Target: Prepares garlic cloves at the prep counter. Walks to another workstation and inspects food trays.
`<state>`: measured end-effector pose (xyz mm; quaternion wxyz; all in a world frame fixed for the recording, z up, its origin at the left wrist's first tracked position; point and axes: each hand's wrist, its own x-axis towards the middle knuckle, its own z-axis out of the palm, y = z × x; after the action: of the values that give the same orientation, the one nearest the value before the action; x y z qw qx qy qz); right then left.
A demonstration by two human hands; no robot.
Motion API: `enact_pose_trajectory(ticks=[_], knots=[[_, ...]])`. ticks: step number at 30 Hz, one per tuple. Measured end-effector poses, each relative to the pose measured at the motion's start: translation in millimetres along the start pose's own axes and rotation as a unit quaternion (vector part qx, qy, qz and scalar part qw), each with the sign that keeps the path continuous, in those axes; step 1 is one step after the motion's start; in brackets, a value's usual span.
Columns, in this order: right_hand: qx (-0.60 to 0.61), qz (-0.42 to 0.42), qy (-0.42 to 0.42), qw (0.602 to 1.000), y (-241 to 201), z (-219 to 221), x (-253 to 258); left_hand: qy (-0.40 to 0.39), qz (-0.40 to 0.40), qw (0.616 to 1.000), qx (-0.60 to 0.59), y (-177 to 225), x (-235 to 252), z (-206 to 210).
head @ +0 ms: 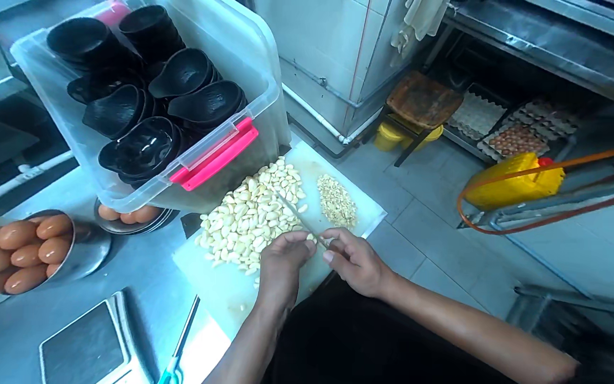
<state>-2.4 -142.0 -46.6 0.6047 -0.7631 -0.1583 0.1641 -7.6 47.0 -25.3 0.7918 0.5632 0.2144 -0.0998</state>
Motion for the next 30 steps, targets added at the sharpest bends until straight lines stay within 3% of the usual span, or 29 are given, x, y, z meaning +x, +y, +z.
enact_pose_trajectory(ticks=[8,18,22,28,30], knots=[[-0.059,-0.046,-0.011,0.997,-1.9,-5.4,-6.0,-0.008,0.004,1.0,-0.007,-2.1,3.3,5.7],[-0.038,-0.026,-0.028,0.999,-3.8,-3.4,-7.0,-0.012,0.001,1.0,-0.009,-3.5,1.2,1.4],[-0.009,0.001,-0.021,1.0,-1.8,-1.8,-4.8,-0.012,-0.039,0.998,-0.042,-3.4,-0.2,4.2],[0.007,0.033,0.018,0.999,7.6,7.3,2.5,-0.012,-0.171,0.977,-0.125,-9.4,1.6,3.4],[0.021,0.073,0.036,0.996,4.7,5.4,8.3,0.002,-0.165,0.977,-0.135,-5.7,0.2,4.1]])
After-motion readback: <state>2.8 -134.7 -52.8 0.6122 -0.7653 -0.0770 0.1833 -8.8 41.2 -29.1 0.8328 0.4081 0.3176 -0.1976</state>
